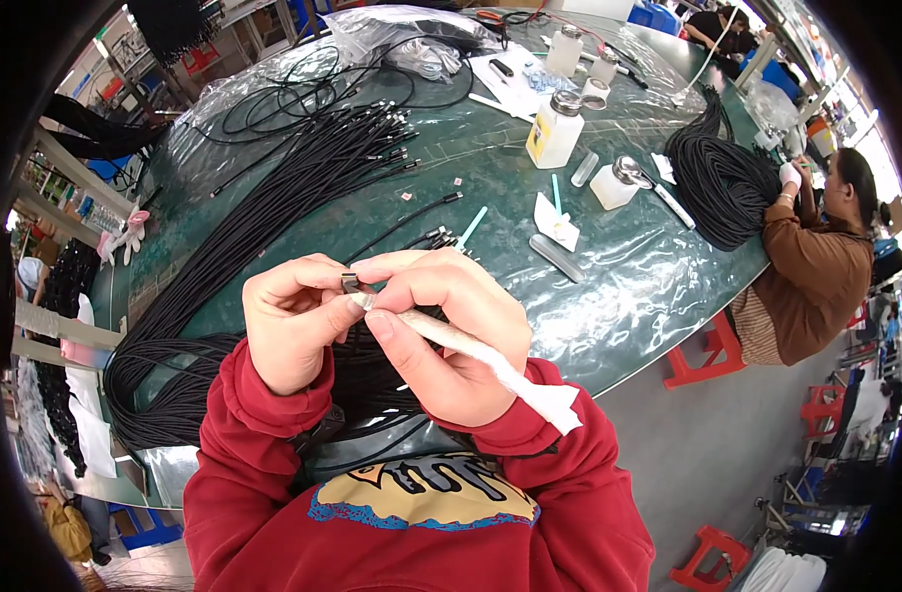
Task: The person gathers a bundle of cables, selects individual ends to wipe with a cloth-tipped tool, and scrapes the connectors with a small blade. After cleaning several cable ends one by one, the person sets the bundle back down on the work surface.
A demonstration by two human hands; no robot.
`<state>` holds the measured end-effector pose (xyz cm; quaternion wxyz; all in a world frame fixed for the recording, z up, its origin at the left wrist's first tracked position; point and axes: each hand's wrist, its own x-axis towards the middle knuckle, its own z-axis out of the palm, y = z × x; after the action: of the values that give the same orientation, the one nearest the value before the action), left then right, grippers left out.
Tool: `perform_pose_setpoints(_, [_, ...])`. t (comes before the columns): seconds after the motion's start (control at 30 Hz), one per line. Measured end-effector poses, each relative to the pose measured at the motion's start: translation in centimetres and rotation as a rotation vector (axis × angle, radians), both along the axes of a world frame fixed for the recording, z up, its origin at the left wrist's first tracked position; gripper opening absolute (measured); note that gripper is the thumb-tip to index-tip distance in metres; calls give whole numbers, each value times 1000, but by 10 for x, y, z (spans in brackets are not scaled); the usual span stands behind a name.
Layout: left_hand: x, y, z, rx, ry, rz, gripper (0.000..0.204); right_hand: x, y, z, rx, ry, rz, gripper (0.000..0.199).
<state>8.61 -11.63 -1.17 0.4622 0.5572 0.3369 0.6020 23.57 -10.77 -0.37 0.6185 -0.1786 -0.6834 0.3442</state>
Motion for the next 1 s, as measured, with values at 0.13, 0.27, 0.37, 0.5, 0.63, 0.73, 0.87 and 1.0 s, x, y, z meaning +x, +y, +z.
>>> perform_pose_setpoints(0.13, [1, 1, 0, 8, 9, 17, 12, 1, 1, 0, 8, -38, 1, 6])
perform_pose_setpoints(0.27, [1, 0, 0, 6, 12, 21, 13, 2, 2, 0, 10, -42, 3, 7])
perform_pose_setpoints(0.37, [0, 1, -1, 15, 23, 20, 13, 3, 2, -1, 7, -43, 6, 8])
perform_pose_setpoints(0.5, [1, -1, 2, -27, -13, 22, 15, 5, 2, 0, 18, -62, -10, 9])
perform_pose_setpoints(0.63, [1, -2, 2, -60, -30, 25, 16, 6, 3, -1, 15, -44, -6, 10])
perform_pose_setpoints(0.73, [1, -2, 3, -76, -29, 18, 16, 7, 2, -1, -9, -48, -4, 10])
perform_pose_setpoints(0.87, [0, -2, 2, -95, -38, -3, 15, 9, 2, 0, -24, -61, -4, 10])
perform_pose_setpoints(1.0, [0, -2, 3, -101, -68, -25, 14, 8, 3, -1, -45, -38, -1, 9])
